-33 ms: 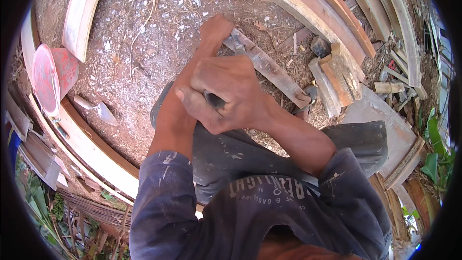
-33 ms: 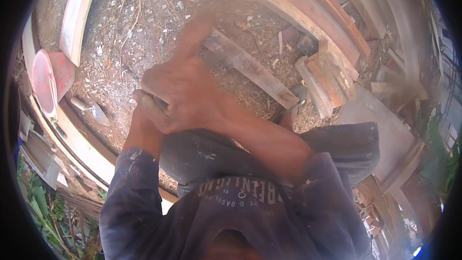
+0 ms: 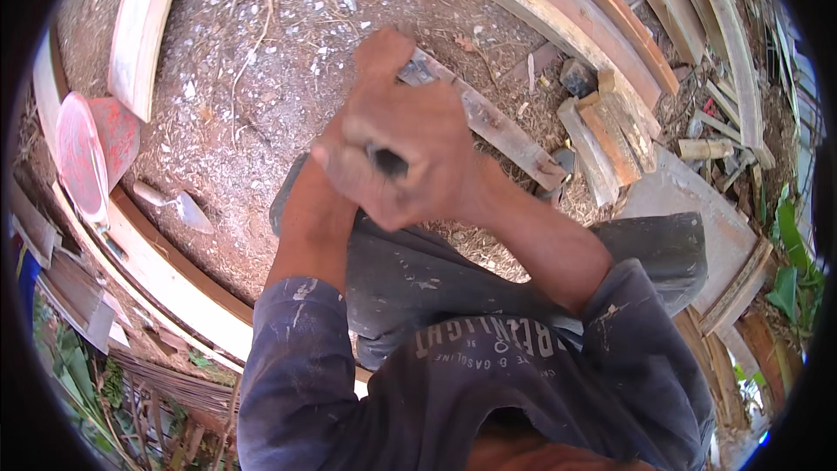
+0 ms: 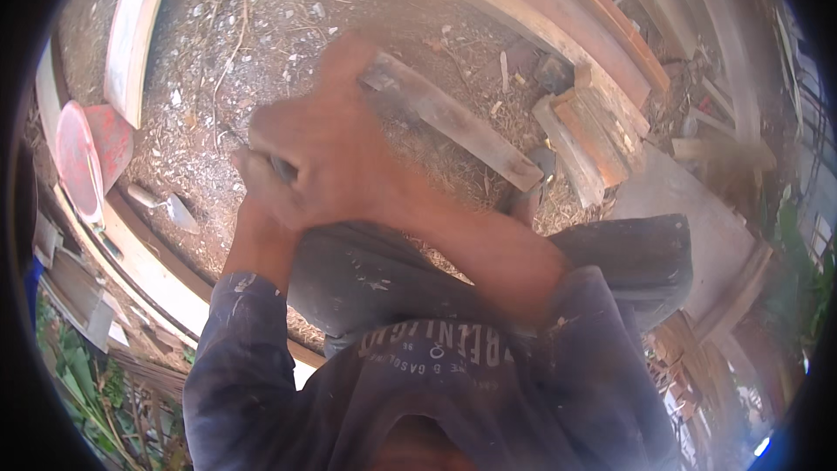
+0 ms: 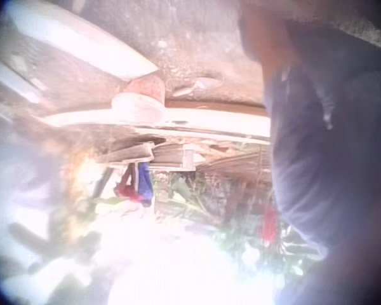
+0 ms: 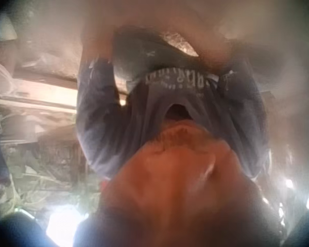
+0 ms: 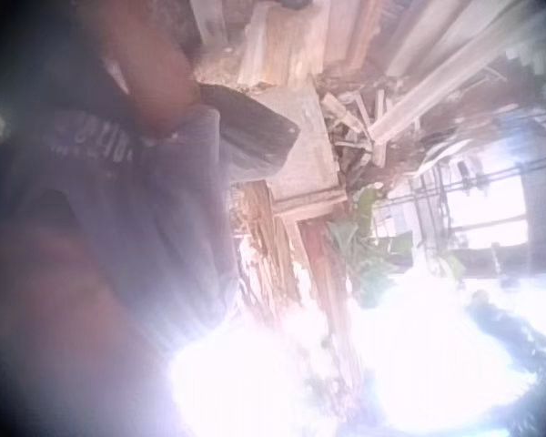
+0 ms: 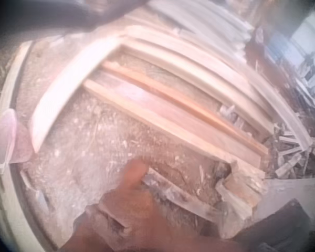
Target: The person uses a hammer and chisel to shape a small wooden plank, repeatedly striking the chisel to remove material. The person occasionally repositions the plank and continues chiseling along its length.
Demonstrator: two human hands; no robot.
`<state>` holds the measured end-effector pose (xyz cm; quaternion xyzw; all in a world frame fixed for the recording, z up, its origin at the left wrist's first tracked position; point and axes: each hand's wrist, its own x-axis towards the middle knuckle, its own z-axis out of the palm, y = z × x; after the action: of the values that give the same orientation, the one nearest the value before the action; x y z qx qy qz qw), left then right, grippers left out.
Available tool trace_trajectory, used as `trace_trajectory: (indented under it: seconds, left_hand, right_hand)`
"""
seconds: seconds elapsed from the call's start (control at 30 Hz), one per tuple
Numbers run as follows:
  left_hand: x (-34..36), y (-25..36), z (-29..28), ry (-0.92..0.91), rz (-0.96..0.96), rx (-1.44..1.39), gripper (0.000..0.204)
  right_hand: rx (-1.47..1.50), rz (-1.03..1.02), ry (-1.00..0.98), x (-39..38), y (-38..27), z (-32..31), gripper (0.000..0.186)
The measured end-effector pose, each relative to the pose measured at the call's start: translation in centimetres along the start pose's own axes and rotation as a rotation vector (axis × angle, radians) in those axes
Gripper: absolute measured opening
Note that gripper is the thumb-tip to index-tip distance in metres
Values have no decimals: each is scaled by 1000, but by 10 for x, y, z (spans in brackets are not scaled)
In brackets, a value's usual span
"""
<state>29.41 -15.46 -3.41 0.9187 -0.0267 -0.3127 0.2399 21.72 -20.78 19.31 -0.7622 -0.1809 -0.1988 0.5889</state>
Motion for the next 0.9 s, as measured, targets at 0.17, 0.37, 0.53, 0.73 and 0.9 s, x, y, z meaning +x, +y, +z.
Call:
trace_trajectory:
  seconds: [0.17, 0.37, 0.53, 0.73, 0.9]
  left_hand:
    - [11, 0, -15, 47, -62, 0, 63]
    - [34, 13, -12, 2, -34, 17, 76]
    - [30, 19, -11, 74, -17, -2, 76]
    - [25, 24, -15, 41, 43, -58, 75]
    - [39, 20, 2, 71, 259, -221, 66]
  right_hand:
    - [140, 213, 211, 38, 40, -32, 35]
    - [203, 444, 197, 62, 56, -78, 33]
    - [326, 544, 339, 63, 67, -85, 31]
    - [451, 578, 403, 38, 62, -127, 32]
    - [478, 567, 569, 17, 64, -173, 33]
